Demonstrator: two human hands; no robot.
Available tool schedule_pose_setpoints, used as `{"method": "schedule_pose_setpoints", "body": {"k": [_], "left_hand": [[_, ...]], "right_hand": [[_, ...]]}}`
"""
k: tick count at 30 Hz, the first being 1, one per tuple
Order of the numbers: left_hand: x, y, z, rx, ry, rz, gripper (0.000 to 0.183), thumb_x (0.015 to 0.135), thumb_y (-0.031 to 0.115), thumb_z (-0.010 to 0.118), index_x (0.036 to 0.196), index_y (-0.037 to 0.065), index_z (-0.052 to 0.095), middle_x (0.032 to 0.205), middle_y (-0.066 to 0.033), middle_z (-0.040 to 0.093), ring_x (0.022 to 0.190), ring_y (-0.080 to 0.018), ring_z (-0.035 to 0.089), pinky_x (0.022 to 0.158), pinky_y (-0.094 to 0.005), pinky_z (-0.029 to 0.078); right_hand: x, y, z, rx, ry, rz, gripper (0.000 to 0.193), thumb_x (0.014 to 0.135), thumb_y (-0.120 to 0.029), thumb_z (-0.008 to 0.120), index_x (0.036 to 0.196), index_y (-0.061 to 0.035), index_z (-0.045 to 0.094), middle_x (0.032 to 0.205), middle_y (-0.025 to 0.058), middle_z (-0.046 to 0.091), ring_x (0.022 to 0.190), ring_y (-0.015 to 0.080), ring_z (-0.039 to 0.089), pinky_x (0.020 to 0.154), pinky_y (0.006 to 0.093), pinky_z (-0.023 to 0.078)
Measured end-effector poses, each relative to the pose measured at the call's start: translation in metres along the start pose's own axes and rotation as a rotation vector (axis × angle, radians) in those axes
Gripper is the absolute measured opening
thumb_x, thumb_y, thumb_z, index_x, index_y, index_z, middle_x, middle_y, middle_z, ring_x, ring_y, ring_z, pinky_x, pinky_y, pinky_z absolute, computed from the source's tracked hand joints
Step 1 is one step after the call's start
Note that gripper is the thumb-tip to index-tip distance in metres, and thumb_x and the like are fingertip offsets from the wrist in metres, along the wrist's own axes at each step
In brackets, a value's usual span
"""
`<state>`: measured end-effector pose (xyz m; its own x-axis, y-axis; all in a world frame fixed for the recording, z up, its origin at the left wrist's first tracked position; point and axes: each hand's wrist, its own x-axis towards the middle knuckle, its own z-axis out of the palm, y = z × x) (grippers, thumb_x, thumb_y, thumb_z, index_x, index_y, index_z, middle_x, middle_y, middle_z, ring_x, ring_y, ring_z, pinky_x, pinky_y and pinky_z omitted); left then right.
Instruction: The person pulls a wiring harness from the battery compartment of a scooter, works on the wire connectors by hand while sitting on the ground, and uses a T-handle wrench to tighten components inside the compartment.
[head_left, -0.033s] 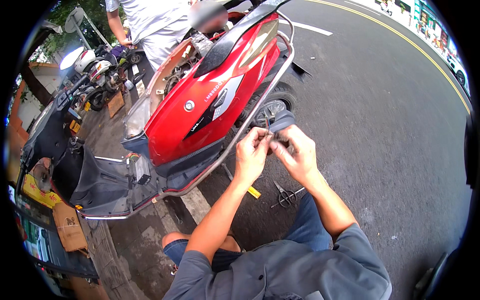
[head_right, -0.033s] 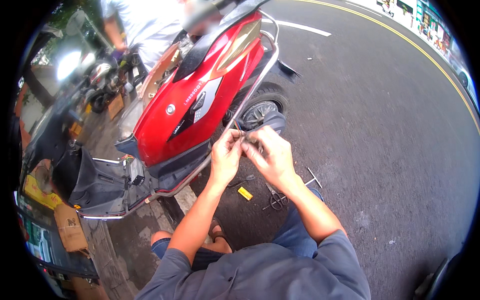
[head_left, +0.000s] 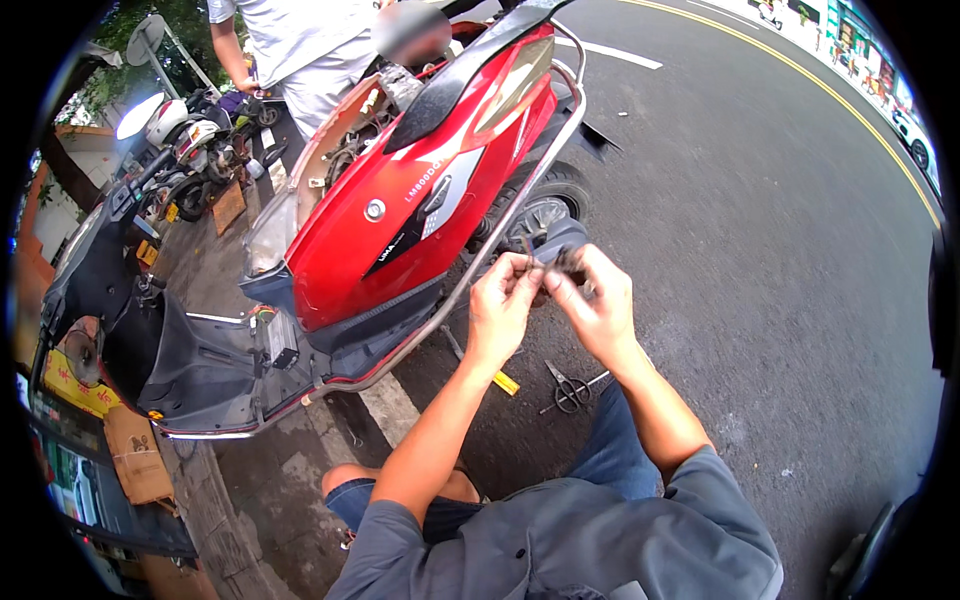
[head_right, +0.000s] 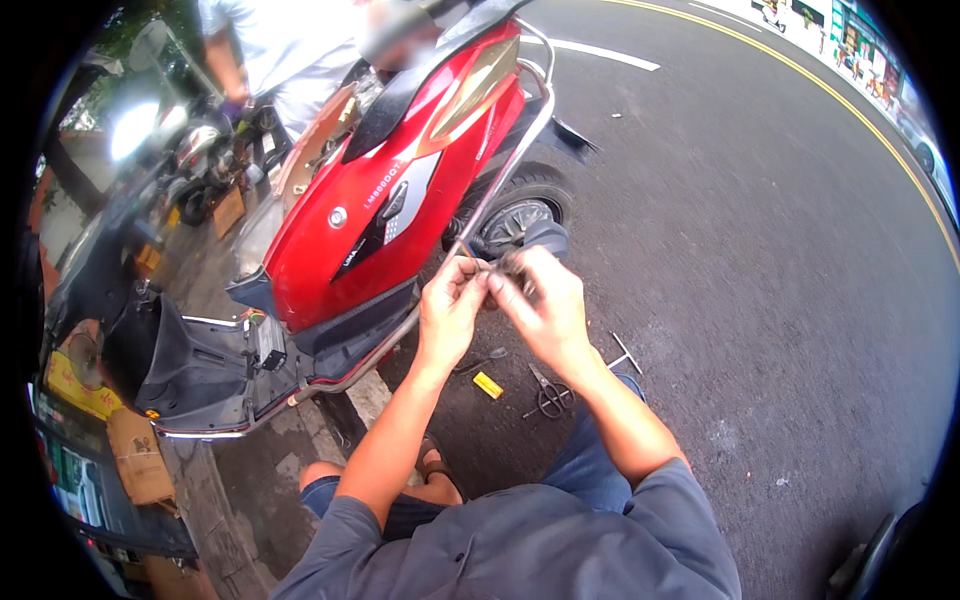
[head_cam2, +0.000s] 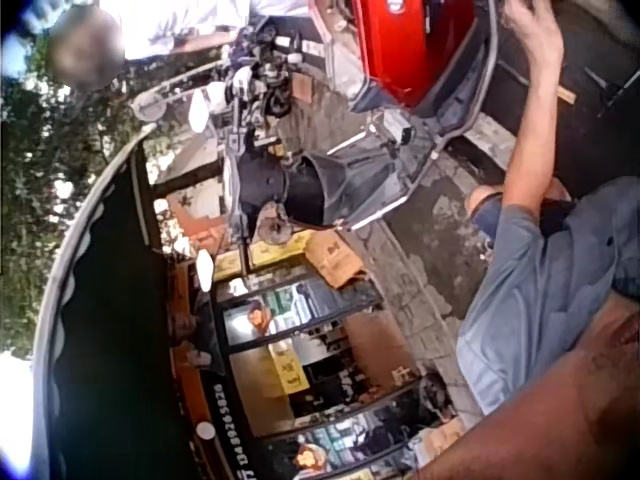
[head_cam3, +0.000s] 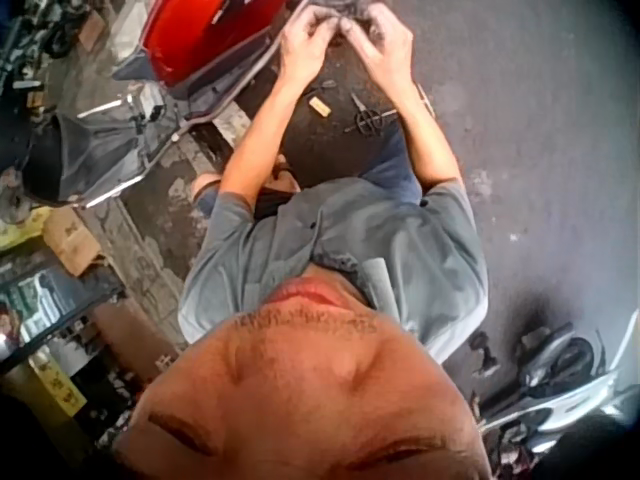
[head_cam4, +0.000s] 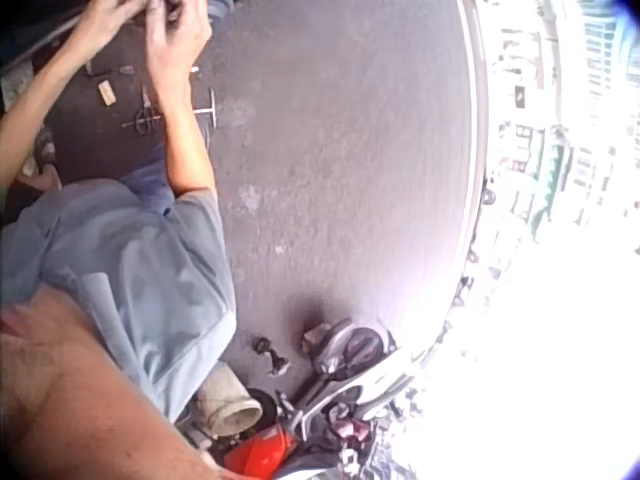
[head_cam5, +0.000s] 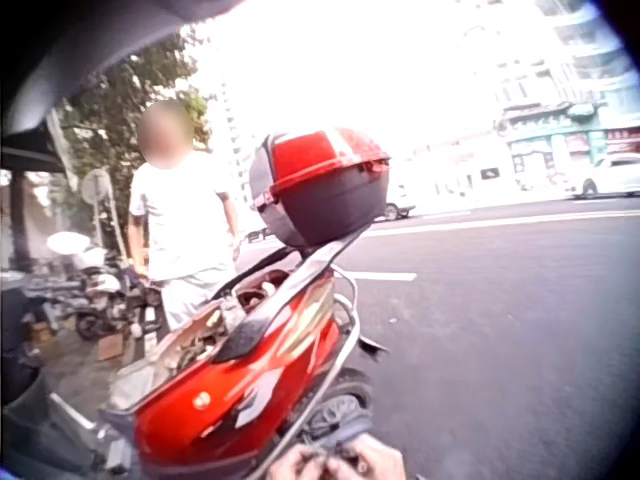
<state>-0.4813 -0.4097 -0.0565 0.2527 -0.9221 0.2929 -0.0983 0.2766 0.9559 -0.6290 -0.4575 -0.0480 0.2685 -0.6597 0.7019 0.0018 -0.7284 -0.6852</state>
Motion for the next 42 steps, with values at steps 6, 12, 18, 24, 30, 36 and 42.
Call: {"method": "schedule_pose_setpoints", "body": {"k": [6,12,18,24,30,36,42], "left_hand": [[-0.007,-0.018,0.003,-0.351,0.063,-0.031,0.009,0.097,0.012,0.060,0.100,0.003,0.061,0.096,-0.0086,0.070,0.077,-0.0111,0.065,0.070,-0.0263,0.054],[-0.011,-0.023,0.002,-0.287,0.043,-0.014,0.011,0.097,0.013,0.061,0.100,0.003,0.060,0.098,-0.0093,0.069,0.081,-0.0123,0.066,0.073,-0.0262,0.054],[-0.006,-0.020,-0.004,-0.071,-0.232,0.052,0.028,0.095,0.016,0.065,0.116,0.001,0.056,0.111,-0.0093,0.065,0.104,-0.0168,0.062,0.093,-0.0316,0.050],[-0.004,-0.041,-0.011,0.013,-0.352,-0.141,0.030,0.091,0.016,0.070,0.113,-0.003,0.062,0.095,-0.0036,0.065,0.089,-0.0092,0.058,0.080,-0.0254,0.048],[-0.002,-0.043,-0.005,-0.005,-0.273,-0.175,0.019,0.091,0.009,0.070,0.106,-0.001,0.063,0.090,0.0009,0.062,0.081,-0.0049,0.057,0.072,-0.0199,0.046],[-0.001,-0.042,-0.005,0.096,-0.241,-0.183,0.027,0.089,0.017,0.073,0.106,-0.003,0.065,0.084,-0.0013,0.066,0.078,-0.0077,0.060,0.069,-0.0236,0.048],[-0.005,-0.046,0.001,0.152,-0.205,-0.071,0.024,0.088,0.016,0.073,0.101,-0.003,0.066,0.082,-0.0014,0.065,0.074,-0.0067,0.057,0.066,-0.0242,0.046]], "right_hand": [[-0.004,0.034,0.007,0.814,0.249,0.651,0.027,0.091,-0.018,0.071,0.109,-0.0053,0.056,0.086,0.0030,0.065,0.062,0.0126,0.063,0.057,0.0257,0.050],[-0.015,0.042,0.004,0.869,0.204,0.634,0.024,0.091,-0.017,0.070,0.109,-0.0058,0.058,0.089,0.0020,0.065,0.066,0.0130,0.064,0.062,0.0269,0.051],[-0.028,0.041,-0.006,0.863,0.140,0.569,0.023,0.093,-0.015,0.068,0.112,-0.0047,0.061,0.091,0.0029,0.066,0.072,0.0129,0.063,0.066,0.0276,0.051],[-0.034,0.035,-0.014,0.815,0.127,0.574,0.019,0.093,-0.015,0.069,0.107,-0.0058,0.060,0.092,0.0041,0.064,0.073,0.0136,0.064,0.069,0.0276,0.050],[-0.046,0.033,-0.019,0.821,0.101,0.540,0.016,0.092,-0.015,0.069,0.100,-0.0046,0.059,0.093,0.0054,0.063,0.082,0.0146,0.063,0.072,0.0293,0.051],[-0.056,0.030,-0.021,0.697,0.120,0.568,0.019,0.090,-0.015,0.071,0.100,-0.0036,0.059,0.093,0.0058,0.064,0.083,0.0144,0.063,0.074,0.0296,0.052],[-0.072,0.032,-0.025,0.577,0.145,0.568,0.019,0.090,-0.016,0.072,0.098,-0.0024,0.062,0.090,0.0046,0.065,0.080,0.0131,0.064,0.074,0.0282,0.053]]}}
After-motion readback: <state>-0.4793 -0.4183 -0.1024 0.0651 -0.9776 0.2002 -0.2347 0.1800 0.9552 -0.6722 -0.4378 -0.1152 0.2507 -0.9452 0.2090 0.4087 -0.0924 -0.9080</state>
